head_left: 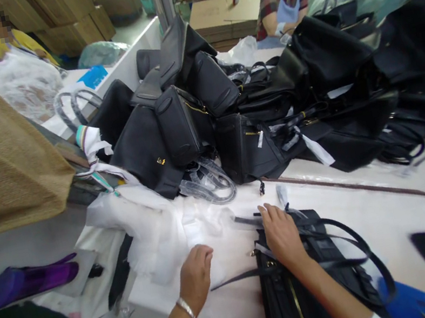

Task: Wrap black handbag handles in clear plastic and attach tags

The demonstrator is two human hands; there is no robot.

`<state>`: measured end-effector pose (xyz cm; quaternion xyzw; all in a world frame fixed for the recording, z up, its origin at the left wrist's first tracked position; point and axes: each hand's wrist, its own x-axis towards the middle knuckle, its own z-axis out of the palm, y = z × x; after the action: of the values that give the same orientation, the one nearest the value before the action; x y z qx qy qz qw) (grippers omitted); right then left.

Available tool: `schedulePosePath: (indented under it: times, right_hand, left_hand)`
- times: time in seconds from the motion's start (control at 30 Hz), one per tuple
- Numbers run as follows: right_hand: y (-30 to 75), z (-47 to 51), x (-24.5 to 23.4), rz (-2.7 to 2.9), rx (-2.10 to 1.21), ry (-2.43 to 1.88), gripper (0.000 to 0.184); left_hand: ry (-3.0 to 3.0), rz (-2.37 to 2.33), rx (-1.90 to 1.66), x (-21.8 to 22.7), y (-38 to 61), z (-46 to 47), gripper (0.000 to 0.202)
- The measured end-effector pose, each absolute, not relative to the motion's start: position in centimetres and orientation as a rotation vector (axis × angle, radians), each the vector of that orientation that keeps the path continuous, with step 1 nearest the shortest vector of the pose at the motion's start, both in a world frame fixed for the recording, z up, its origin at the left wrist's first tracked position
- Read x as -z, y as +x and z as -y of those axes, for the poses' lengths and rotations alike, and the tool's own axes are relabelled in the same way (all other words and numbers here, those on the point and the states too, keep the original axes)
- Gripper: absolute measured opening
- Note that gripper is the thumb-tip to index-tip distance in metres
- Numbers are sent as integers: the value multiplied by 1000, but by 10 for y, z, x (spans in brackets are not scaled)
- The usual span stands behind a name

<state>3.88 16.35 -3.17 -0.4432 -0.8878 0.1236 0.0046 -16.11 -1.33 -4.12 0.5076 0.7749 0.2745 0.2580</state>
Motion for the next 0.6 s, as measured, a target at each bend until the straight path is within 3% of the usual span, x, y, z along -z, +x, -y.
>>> schedulePosePath:
  times: [0.1,0.17,0.27,0.47,0.6]
  right_hand:
    - [25,-137,25,2865,-427,-1172,45]
    - [16,-118,22,2892,-596,-1094,37]
    - [10,-99,24,2787,-907,-1136,26]
    - [9,-81,39,2446,-1456,-1314,20]
    - [-5,-62,54,2224,-1763,-1381,29]
  left_hand:
    - [1299,-2125,-641,70,-164,50,16]
    - [1269,-2123,-630,84,-165,55,19]
    - [1243,-2095,-655,93,-172,48,6]
    - [1140,-2011,-739,95,-194,41,24]
    - [1060,-1956,-803,91,-198,41,32]
